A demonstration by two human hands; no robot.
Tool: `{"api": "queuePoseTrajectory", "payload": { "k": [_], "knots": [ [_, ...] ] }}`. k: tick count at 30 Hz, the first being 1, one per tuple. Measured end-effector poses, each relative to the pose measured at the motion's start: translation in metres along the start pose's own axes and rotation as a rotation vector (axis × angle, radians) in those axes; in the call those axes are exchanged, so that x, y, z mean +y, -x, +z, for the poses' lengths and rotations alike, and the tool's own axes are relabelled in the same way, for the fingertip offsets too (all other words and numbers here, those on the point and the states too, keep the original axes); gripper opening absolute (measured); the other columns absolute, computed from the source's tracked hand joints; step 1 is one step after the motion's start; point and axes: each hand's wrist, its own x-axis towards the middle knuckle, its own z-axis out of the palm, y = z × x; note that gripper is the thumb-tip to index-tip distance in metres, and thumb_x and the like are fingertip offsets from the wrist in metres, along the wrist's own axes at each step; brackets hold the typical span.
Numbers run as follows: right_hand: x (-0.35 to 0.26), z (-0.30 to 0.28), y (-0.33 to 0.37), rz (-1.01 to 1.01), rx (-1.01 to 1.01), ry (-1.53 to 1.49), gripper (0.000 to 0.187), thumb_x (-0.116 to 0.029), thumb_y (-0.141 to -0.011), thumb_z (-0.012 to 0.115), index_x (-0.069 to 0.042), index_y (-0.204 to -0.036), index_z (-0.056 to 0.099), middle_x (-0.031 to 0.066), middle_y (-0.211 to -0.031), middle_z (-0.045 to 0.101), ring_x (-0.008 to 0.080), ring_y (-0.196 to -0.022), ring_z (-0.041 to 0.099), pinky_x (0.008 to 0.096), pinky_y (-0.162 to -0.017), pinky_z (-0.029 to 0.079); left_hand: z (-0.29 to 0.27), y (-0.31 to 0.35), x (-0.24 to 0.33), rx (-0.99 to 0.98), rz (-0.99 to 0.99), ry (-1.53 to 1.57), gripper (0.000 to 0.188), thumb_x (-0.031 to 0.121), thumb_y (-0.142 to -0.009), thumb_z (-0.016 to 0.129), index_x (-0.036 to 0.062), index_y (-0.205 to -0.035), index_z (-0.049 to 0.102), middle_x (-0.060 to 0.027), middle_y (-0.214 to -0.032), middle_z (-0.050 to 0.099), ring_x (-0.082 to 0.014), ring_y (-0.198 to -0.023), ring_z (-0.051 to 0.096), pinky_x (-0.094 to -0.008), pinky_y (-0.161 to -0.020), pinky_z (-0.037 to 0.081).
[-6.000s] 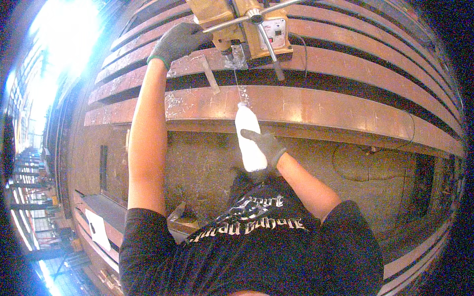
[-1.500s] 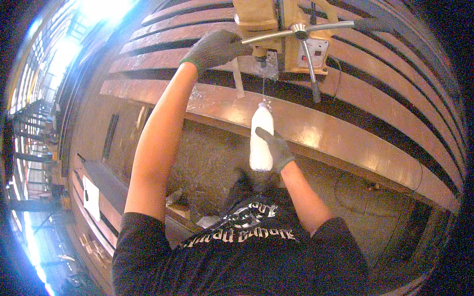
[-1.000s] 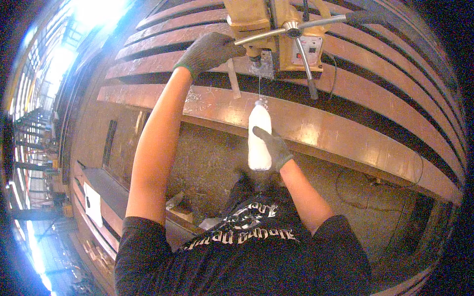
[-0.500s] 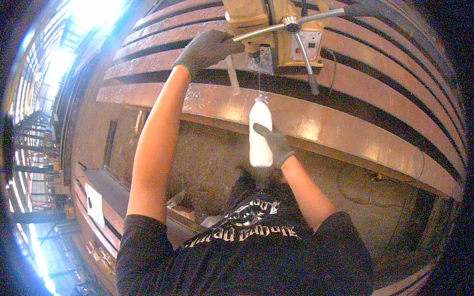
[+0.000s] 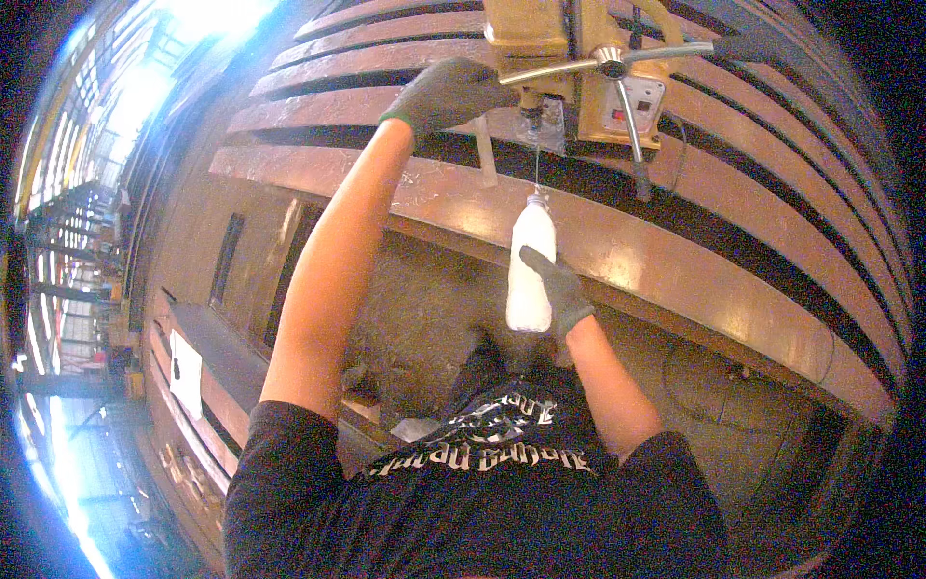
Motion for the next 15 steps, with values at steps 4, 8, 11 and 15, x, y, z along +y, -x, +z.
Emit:
{"api": "queuePoseTrajectory", "payload": {
  "k": [4, 8, 11, 15],
  "knots": [
    [-0.002, 0.003, 0.005, -0.011, -0.023, 0.006, 0.044, -0.032, -0.093, 0.076, 0.002, -0.119, 0.064, 0.0112, -0.092, 0.071, 0.0221, -0.076, 0.071, 0.0367, -0.067, 0.060, 0.003, -0.007, -0.005, -0.062, -0.044, -0.042, 0.065, 0.072, -0.080, 0.068, 0.0124, -0.102, 0.082, -0.0204, -0.099, 0.076, -0.0394, -0.091, 0.073, -0.0451, -0.087, 0.056],
    [0.000, 0.001, 0.004, -0.005, -0.019, -0.002, 0.042, -0.032, -0.094, 0.075, 0.001, -0.118, 0.065, 0.0110, -0.090, 0.071, 0.0223, -0.073, 0.070, 0.0367, -0.066, 0.060, -0.001, -0.002, -0.001, -0.056, -0.023, 0.013, 0.062, 0.070, -0.082, 0.065, 0.0132, -0.101, 0.082, -0.0195, -0.100, 0.076, -0.0393, -0.093, 0.073, -0.0461, -0.087, 0.056],
    [0.004, -0.002, -0.002, -0.023, -0.007, -0.001, 0.041, -0.032, -0.095, 0.075, 0.000, -0.118, 0.066, 0.0107, -0.090, 0.071, 0.0222, -0.073, 0.070, 0.0366, -0.066, 0.060, -0.001, 0.000, 0.003, -0.046, -0.016, 0.034, 0.062, 0.069, -0.084, 0.064, 0.0121, -0.100, 0.082, -0.0200, -0.100, 0.076, -0.0393, -0.094, 0.073, -0.0469, -0.087, 0.056],
    [0.002, 0.000, 0.003, 0.014, -0.012, 0.005, 0.041, -0.032, -0.095, 0.075, 0.000, -0.119, 0.066, 0.0103, -0.090, 0.071, 0.0217, -0.073, 0.070, 0.0365, -0.065, 0.059, 0.002, -0.005, -0.005, -0.060, -0.010, -0.015, 0.065, 0.071, -0.084, 0.064, 0.0115, -0.100, 0.082, -0.0205, -0.100, 0.076, -0.0394, -0.094, 0.073, -0.0467, -0.087, 0.056]
  ]
}}
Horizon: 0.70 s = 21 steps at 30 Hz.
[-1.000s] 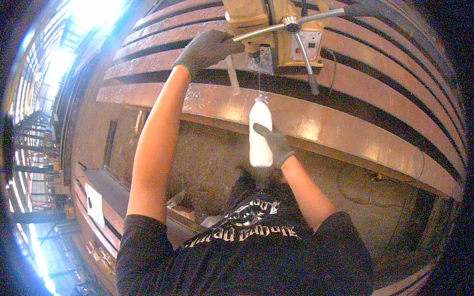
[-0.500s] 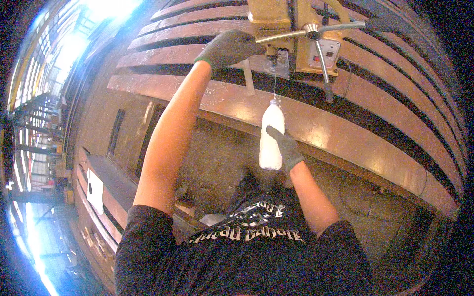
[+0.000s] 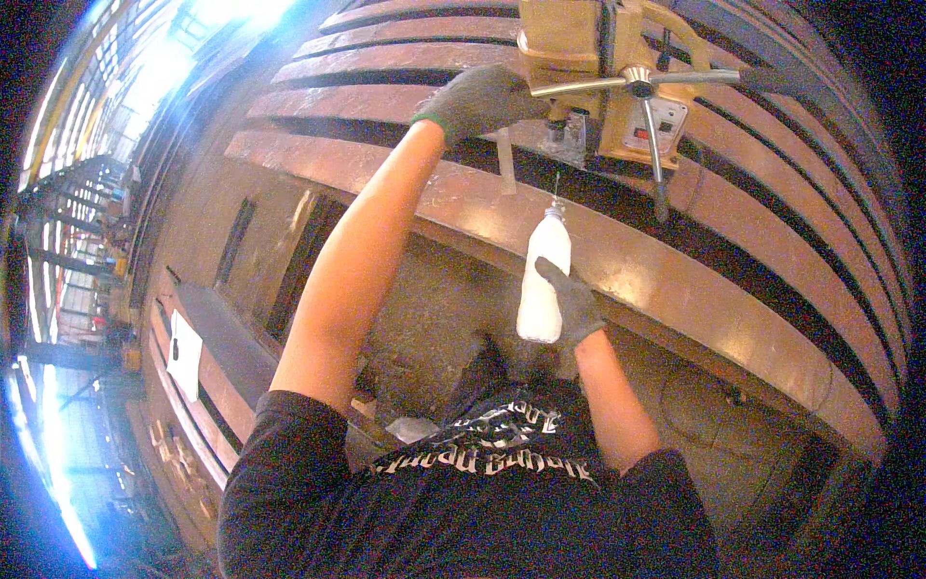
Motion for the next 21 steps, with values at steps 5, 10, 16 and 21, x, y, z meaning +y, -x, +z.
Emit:
{"api": "queuePoseTrajectory", "payload": {
  "k": [5, 10, 16, 21],
  "knots": [
    [-0.001, -0.001, 0.000, 0.023, 0.029, 0.036, 0.051, -0.034, -0.091, 0.079, 0.000, -0.126, 0.063, 0.0085, -0.095, 0.071, 0.0203, -0.076, 0.069, 0.0360, -0.067, 0.059, 0.009, -0.005, -0.006, 0.020, 0.021, -0.018, 0.069, 0.075, -0.082, 0.065, 0.0107, -0.099, 0.082, -0.0217, -0.097, 0.076, -0.0403, -0.092, 0.072, -0.0470, -0.087, 0.055],
    [-0.001, 0.003, 0.003, -0.054, -0.004, 0.004, 0.045, -0.036, -0.094, 0.075, 0.003, -0.114, 0.068, 0.0100, -0.092, 0.072, 0.0208, -0.074, 0.070, 0.0352, -0.066, 0.059, 0.008, -0.001, -0.003, 0.062, 0.020, -0.006, 0.072, 0.077, -0.081, 0.064, 0.0090, -0.100, 0.081, -0.0223, -0.096, 0.075, -0.0410, -0.089, 0.072, -0.0477, -0.085, 0.055],
    [-0.014, 0.005, 0.014, 0.044, 0.016, 0.054, 0.048, -0.034, -0.092, 0.078, -0.007, -0.129, 0.063, 0.0065, -0.096, 0.070, 0.0184, -0.076, 0.068, 0.0359, -0.066, 0.058, 0.010, -0.006, -0.004, 0.014, -0.020, 0.007, 0.075, 0.077, -0.081, 0.064, 0.0050, -0.096, 0.080, -0.0248, -0.094, 0.074, -0.0425, -0.089, 0.072, -0.0495, -0.084, 0.054],
    [-0.012, 0.007, 0.014, -0.025, 0.033, 0.099, 0.055, -0.037, -0.091, 0.080, -0.007, -0.132, 0.061, 0.0065, -0.095, 0.071, 0.0201, -0.072, 0.068, 0.0368, -0.062, 0.058, 0.004, 0.003, 0.002, 0.019, -0.018, 0.038, 0.058, 0.058, -0.093, 0.063, 0.0042, -0.109, 0.077, -0.0232, -0.088, 0.074, -0.0371, -0.082, 0.074, -0.0460, -0.082, 0.055]
  ]
}}
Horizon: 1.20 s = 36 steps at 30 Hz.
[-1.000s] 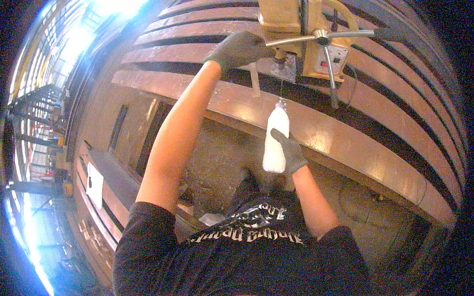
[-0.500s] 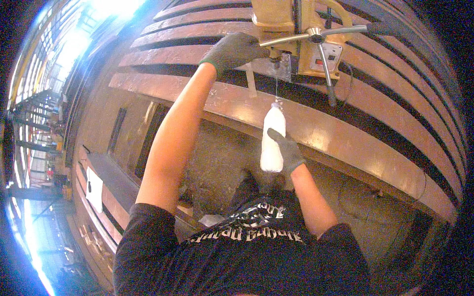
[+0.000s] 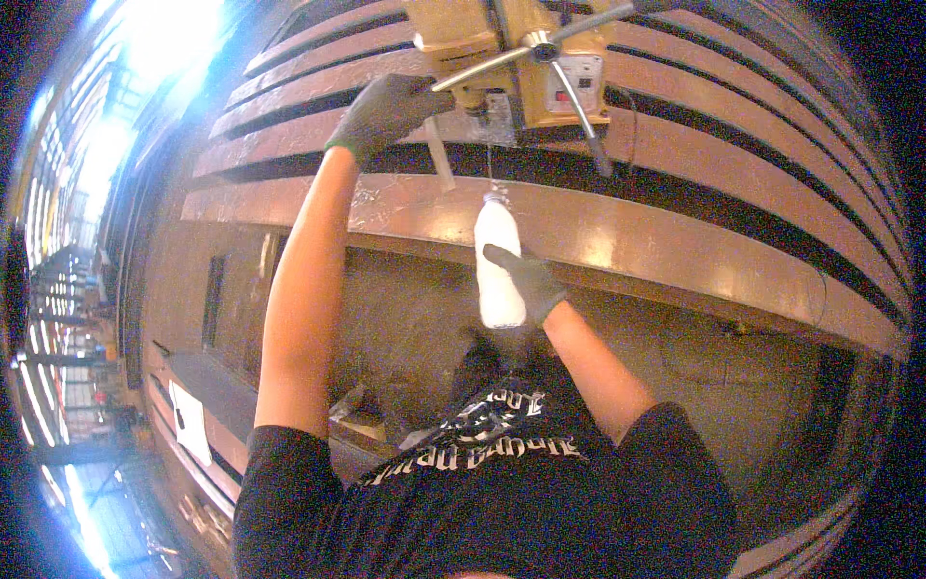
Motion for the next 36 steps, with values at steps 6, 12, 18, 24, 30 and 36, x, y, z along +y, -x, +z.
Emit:
{"api": "queuePoseTrajectory", "payload": {
  "k": [6, 12, 18, 24, 30, 36],
  "knots": [
    [-0.003, -0.002, 0.004, 0.029, 0.078, 0.099, 0.059, -0.044, -0.087, 0.082, 0.000, -0.124, 0.066, 0.0108, -0.095, 0.074, 0.0214, -0.074, 0.072, 0.0366, -0.064, 0.060, 0.000, 0.003, 0.005, 0.006, -0.023, 0.060, 0.054, 0.055, -0.093, 0.066, 0.0049, -0.110, 0.079, -0.0158, -0.077, 0.071, -0.0254, -0.069, 0.069, -0.0427, -0.070, 0.055],
    [0.002, -0.003, 0.001, -0.001, 0.084, 0.095, 0.062, -0.047, -0.085, 0.083, 0.006, -0.115, 0.071, 0.0133, -0.101, 0.075, 0.0198, -0.081, 0.073, 0.0344, -0.072, 0.060, -0.004, 0.007, 0.014, -0.039, -0.086, 0.070, 0.065, 0.060, -0.090, 0.066, -0.0012, -0.109, 0.077, -0.0239, -0.090, 0.074, -0.0361, -0.087, 0.073, -0.0456, -0.085, 0.053],
    [-0.005, 0.003, 0.011, -0.027, 0.068, 0.087, 0.061, -0.047, -0.086, 0.082, 0.006, -0.116, 0.071, 0.0132, -0.098, 0.075, 0.0200, -0.079, 0.073, 0.0348, -0.071, 0.059, -0.003, 0.008, 0.012, -0.042, -0.091, 0.103, 0.064, 0.058, -0.089, 0.067, -0.0014, -0.110, 0.077, -0.0236, -0.093, 0.074, -0.0349, -0.089, 0.072, -0.0449, -0.085, 0.053],
    [0.004, 0.002, -0.001, -0.019, 0.024, -0.046, 0.059, -0.040, -0.087, 0.082, 0.001, -0.127, 0.065, 0.0106, -0.100, 0.072, 0.0191, -0.079, 0.071, 0.0351, -0.069, 0.060, 0.004, 0.004, 0.005, -0.008, -0.069, 0.112, 0.055, 0.053, -0.092, 0.070, 0.0012, -0.108, 0.077, -0.0143, -0.078, 0.068, -0.0240, -0.072, 0.067, -0.0404, -0.071, 0.053],
    [0.004, -0.001, -0.003, -0.007, -0.010, -0.055, 0.059, -0.039, -0.089, 0.081, 0.000, -0.129, 0.062, 0.0090, -0.099, 0.071, 0.0183, -0.079, 0.070, 0.0350, -0.068, 0.060, 0.028, -0.006, -0.036, 0.010, 0.256, -0.122, 0.028, 0.034, -0.102, 0.060, 0.0164, -0.118, 0.074, -0.0144, -0.080, 0.072, -0.0305, -0.073, 0.073, -0.0428, -0.070, 0.061],
    [0.002, -0.012, 0.003, -0.172, -0.014, 0.046, 0.058, -0.035, -0.091, 0.079, -0.005, -0.136, 0.057, 0.0070, -0.109, 0.069, 0.0182, -0.090, 0.068, 0.0355, -0.078, 0.059, 0.088, -0.011, -0.035, -0.067, 0.008, 0.124, 0.065, 0.062, -0.098, 0.056, 0.0050, -0.122, 0.073, -0.0266, -0.108, 0.074, -0.0438, -0.110, 0.070, -0.0480, -0.098, 0.053]
  ]
}}
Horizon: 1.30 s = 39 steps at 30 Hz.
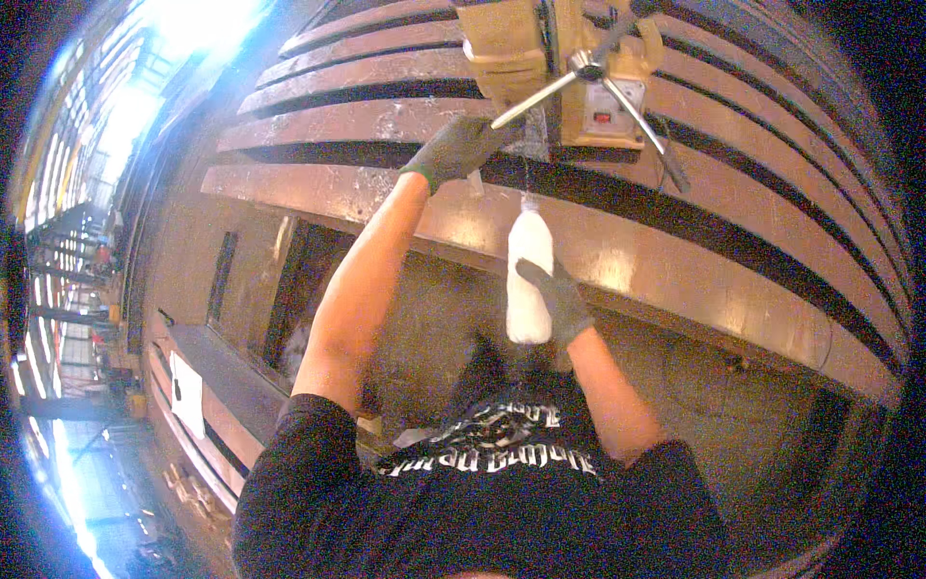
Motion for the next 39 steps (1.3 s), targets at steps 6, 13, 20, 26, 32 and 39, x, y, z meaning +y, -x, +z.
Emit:
{"api": "queuePoseTrajectory", "payload": {
  "k": [6, 13, 20, 26, 32, 39],
  "knots": [
    [-0.009, -0.066, 0.011, -0.326, 0.182, 0.011, 0.064, -0.024, -0.089, 0.081, -0.003, -0.143, 0.053, 0.0085, -0.125, 0.066, 0.0211, -0.108, 0.065, 0.0371, -0.093, 0.056, -0.128, -0.016, 0.082, -0.128, 0.166, -0.519, 0.061, 0.061, -0.097, 0.058, 0.0072, -0.121, 0.075, -0.0211, -0.115, 0.075, -0.0332, -0.113, 0.071, -0.0478, -0.098, 0.054],
    [-0.047, -0.195, 0.045, -0.782, 1.055, 0.423, 0.077, -0.029, -0.082, 0.088, -0.002, -0.144, 0.051, 0.0130, -0.133, 0.063, 0.0264, -0.120, 0.062, 0.0426, -0.106, 0.051, -0.182, 0.010, 0.271, 0.338, 0.464, -0.448, 0.044, 0.041, -0.103, 0.052, 0.0035, -0.115, 0.072, -0.0171, -0.101, 0.075, -0.0215, -0.086, 0.073, -0.0410, -0.079, 0.060],
    [-0.072, -0.295, 0.064, -0.917, 1.237, 0.494, 0.083, -0.030, -0.077, 0.094, -0.004, -0.143, 0.050, 0.0097, -0.134, 0.064, 0.0234, -0.121, 0.063, 0.0402, -0.108, 0.050, -0.113, -0.086, 0.337, 0.476, 0.783, -0.325, 0.039, 0.037, -0.097, 0.054, 0.0052, -0.104, 0.076, -0.0174, -0.099, 0.077, -0.0279, -0.091, 0.076, -0.0432, -0.082, 0.060],
    [-0.047, -0.284, 0.056, -0.623, 1.369, 0.644, 0.082, -0.034, -0.075, 0.096, -0.003, -0.137, 0.053, 0.0126, -0.129, 0.066, 0.0235, -0.119, 0.063, 0.0384, -0.105, 0.050, -0.070, -0.113, 0.348, 0.536, 0.843, -0.213, 0.042, 0.041, -0.094, 0.059, 0.0022, -0.097, 0.076, -0.0223, -0.097, 0.075, -0.0375, -0.095, 0.073, -0.0469, -0.088, 0.057],
    [-0.040, -0.278, 0.081, -0.715, 1.272, 0.483, 0.086, -0.029, -0.078, 0.094, 0.003, -0.143, 0.047, 0.0147, -0.129, 0.065, 0.0256, -0.116, 0.065, 0.0394, -0.103, 0.052, -0.062, -0.124, 0.346, 0.462, 0.952, 0.036, 0.044, 0.039, -0.092, 0.059, -0.0014, -0.099, 0.075, -0.0263, -0.099, 0.074, -0.0426, -0.096, 0.071, -0.0492, -0.088, 0.055],
    [-0.007, -0.200, 0.054, -0.689, 1.609, 0.529, 0.053, -0.029, -0.089, 0.084, 0.002, -0.124, 0.057, 0.0161, -0.118, 0.067, 0.0256, -0.107, 0.066, 0.0393, -0.095, 0.054, -0.070, -0.124, 0.342, 0.326, 0.892, 0.058, 0.042, 0.035, -0.092, 0.059, -0.0040, -0.098, 0.073, -0.0288, -0.099, 0.072, -0.0451, -0.095, 0.070, -0.0517, -0.086, 0.053]
  ]
}}
